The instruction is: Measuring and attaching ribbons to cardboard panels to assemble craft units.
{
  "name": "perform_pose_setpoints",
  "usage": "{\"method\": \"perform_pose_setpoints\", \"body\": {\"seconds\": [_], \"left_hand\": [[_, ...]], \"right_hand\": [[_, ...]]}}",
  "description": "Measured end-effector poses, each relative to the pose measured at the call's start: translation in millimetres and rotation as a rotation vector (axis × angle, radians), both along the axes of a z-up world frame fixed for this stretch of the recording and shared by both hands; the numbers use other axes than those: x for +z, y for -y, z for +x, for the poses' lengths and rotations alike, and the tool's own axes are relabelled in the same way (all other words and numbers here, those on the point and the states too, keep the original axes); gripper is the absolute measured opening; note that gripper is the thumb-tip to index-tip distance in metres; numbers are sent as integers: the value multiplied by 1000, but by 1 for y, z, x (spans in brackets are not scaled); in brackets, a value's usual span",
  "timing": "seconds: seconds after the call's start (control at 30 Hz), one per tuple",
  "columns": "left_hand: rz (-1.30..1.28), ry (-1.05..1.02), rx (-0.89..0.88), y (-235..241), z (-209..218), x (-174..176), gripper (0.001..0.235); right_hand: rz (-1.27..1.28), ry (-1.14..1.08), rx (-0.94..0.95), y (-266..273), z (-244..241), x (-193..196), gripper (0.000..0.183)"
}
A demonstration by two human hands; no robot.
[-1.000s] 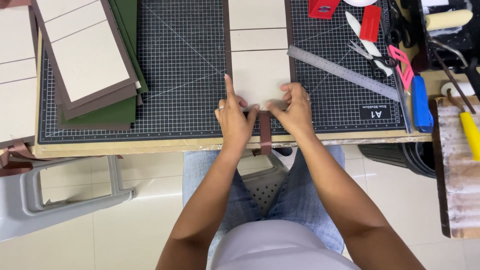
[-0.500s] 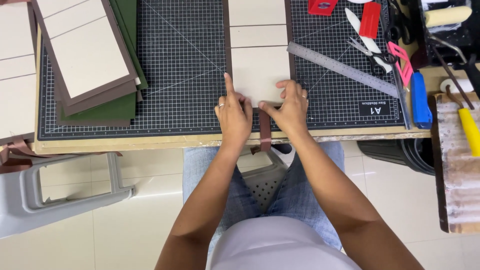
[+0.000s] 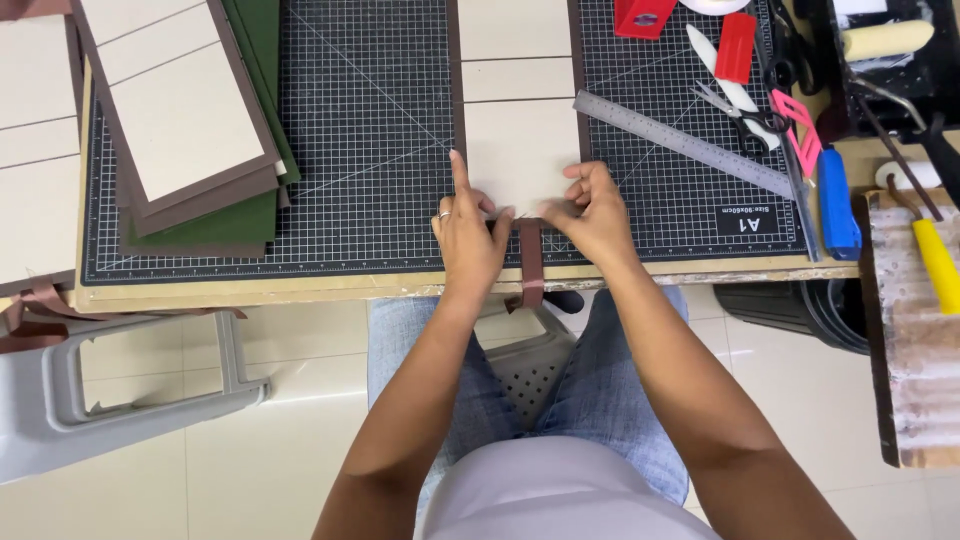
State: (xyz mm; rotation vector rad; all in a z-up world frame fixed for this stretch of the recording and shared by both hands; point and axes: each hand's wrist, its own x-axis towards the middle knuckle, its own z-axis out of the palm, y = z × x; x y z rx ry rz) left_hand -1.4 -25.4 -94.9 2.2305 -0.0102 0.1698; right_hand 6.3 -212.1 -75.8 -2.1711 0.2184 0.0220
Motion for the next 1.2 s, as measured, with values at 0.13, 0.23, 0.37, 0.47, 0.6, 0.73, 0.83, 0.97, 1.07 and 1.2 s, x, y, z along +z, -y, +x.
{"method": "perform_pose_setpoints", "body": {"seconds": [0.13, 0.23, 0.37, 0.47, 0.6, 0.73, 0.83, 0.97, 1.07, 1.2], "left_hand": [[17, 27, -18, -1, 0, 0, 115], [-13, 43, -13, -6, -2, 2, 105], [-95, 127, -52, -15, -7, 0, 95], [-171, 199, -58, -19, -5, -11, 89], [-301, 233, -66, -28, -9, -6, 80], [-411, 205, -66, -34, -11, 0, 78], [-489, 146, -61, -44, -11, 0, 69], [-649, 123, -46, -54, -5, -3, 69], [-717, 74, -49, -57, -9, 0, 67], [-795, 19, -74, -53, 4, -1, 65]], "right_hand": [[-62, 103, 51, 4, 2, -1, 55], [84, 109, 7, 27, 3, 4, 42], [-415, 409, -103, 84, 8, 6, 30], [-704, 466, -108, 140, 18, -23, 27], [-965, 512, -236, 181, 30, -55, 32], [-937, 510, -320, 185, 44, -49, 38], [-950, 555, -290, 195, 58, -62, 37], [-1077, 527, -415, 193, 73, -67, 41], [-924, 464, -374, 137, 53, -50, 24], [-778, 258, -182, 46, 5, -17, 38]]}}
